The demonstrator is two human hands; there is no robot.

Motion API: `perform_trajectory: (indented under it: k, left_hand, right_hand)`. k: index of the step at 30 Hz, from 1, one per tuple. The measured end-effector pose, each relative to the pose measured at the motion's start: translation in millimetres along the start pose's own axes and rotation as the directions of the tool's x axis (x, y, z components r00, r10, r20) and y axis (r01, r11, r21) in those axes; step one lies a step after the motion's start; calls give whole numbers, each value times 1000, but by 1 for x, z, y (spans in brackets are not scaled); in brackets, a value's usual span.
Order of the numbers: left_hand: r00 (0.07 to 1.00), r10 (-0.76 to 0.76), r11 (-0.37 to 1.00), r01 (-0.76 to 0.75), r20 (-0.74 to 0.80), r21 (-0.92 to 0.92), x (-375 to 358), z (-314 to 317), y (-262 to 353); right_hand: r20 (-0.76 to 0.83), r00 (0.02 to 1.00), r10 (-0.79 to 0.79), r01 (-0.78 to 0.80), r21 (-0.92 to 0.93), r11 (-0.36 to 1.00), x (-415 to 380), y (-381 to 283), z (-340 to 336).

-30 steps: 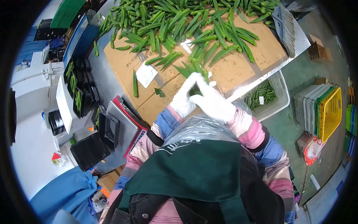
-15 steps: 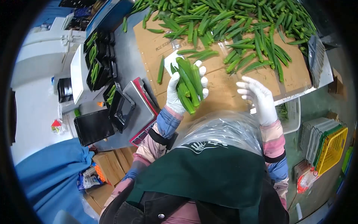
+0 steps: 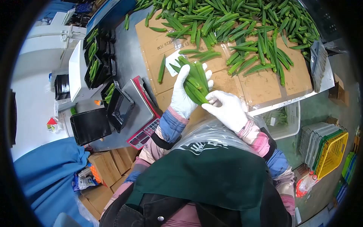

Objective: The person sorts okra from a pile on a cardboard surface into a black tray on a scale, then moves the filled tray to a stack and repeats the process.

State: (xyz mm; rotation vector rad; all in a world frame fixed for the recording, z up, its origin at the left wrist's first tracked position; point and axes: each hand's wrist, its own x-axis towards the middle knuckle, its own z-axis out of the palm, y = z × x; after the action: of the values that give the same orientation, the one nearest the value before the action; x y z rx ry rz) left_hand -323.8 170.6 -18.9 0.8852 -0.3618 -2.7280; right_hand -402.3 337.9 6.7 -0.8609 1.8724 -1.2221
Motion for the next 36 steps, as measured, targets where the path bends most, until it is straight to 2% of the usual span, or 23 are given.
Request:
perform_trajectory:
  k: [3,7,9,11,12,13,16,17,19,20,21,22,23,25,26,27,29,30,31,32,33,35,36]
  left_hand:
    - [999,-32,983,40,44,-181,2,-2,3]
    - [999,4,979,4,38,-206,4,-12,20]
    - [999,32,986,-25,37,-163,-4,-10,33]
    - [993,90,996,-88,70,-27,-20,-9,55]
    - [985,167,983,-169,34,75,-30,-11,69]
    - [969,245,953,-242,6,181,-41,-14,84]
    - [862,506,810,-467,-20,355,-85,-17,136]
    - [828,561,764,-521,6,380,-100,-25,157]
    - [683,730,498,-523,-9,692,-131,-46,191]
    - [616,787,368,-417,-39,831,-144,-55,201]
    - [541,840,236,-278,-52,931,-154,-67,211]
    - [486,865,-15,-220,123,975,-157,-107,228]
    - [484,860,-111,-134,163,985,-161,-119,230]
    - [662,737,-157,-28,136,987,-171,-130,230]
    - [620,761,-306,84,191,948,-167,-137,229]
    - [592,744,-402,26,310,915,-161,-138,226]
    - [457,837,-315,-47,300,948,-136,-107,197]
    - [431,834,-382,-2,345,924,-123,-95,185]
    - [408,792,-468,-73,454,881,-103,-98,175]
    - [490,792,-301,-205,364,931,-79,-94,160]
    - [569,768,-272,-125,294,954,-60,-86,147]
    - [625,730,-249,-131,274,960,-7,-111,132]
    - [592,749,-295,-107,299,950,21,-126,124]
  right_hand:
    - [-17,998,55,-55,-3,998,-2,1,-8]
    - [74,973,220,-228,135,964,-33,13,-71]
    - [140,943,301,-323,174,930,-61,56,-122]
    - [93,922,376,-367,-104,924,-92,88,-165]
    - [-59,907,416,-403,-401,823,-112,116,-183]
    - [-217,889,403,-440,-644,626,-127,141,-193]
    - [-374,847,377,-480,-238,844,-132,172,-193]
    - [-356,856,374,-449,-156,880,-124,174,-183]
    - [-324,873,364,-382,9,924,-102,169,-157]
    - [-299,883,360,-401,-84,912,-92,158,-142]
    - [-283,901,329,-365,-87,927,-85,163,-131]
    - [-265,914,307,-347,-117,931,-77,172,-121]
    - [-247,926,286,-327,-147,933,-67,181,-111]
    - [-220,938,267,-294,-99,951,-46,192,-90]
    - [-211,943,257,-277,-74,958,-36,195,-79]
    - [-228,947,228,-260,-124,957,-26,193,-66]
    - [-249,954,168,-227,-233,946,-10,190,-48]
    - [-244,940,240,-293,-212,932,-3,195,-47]
    - [-237,921,309,-356,-193,914,5,200,-47]
    - [-230,897,376,-418,-174,891,12,202,-49]
    - [-217,884,414,-444,-117,888,18,201,-50]
    - [-198,849,490,-500,2,866,23,198,-54]
    - [-188,851,490,-496,18,868,23,198,-56]
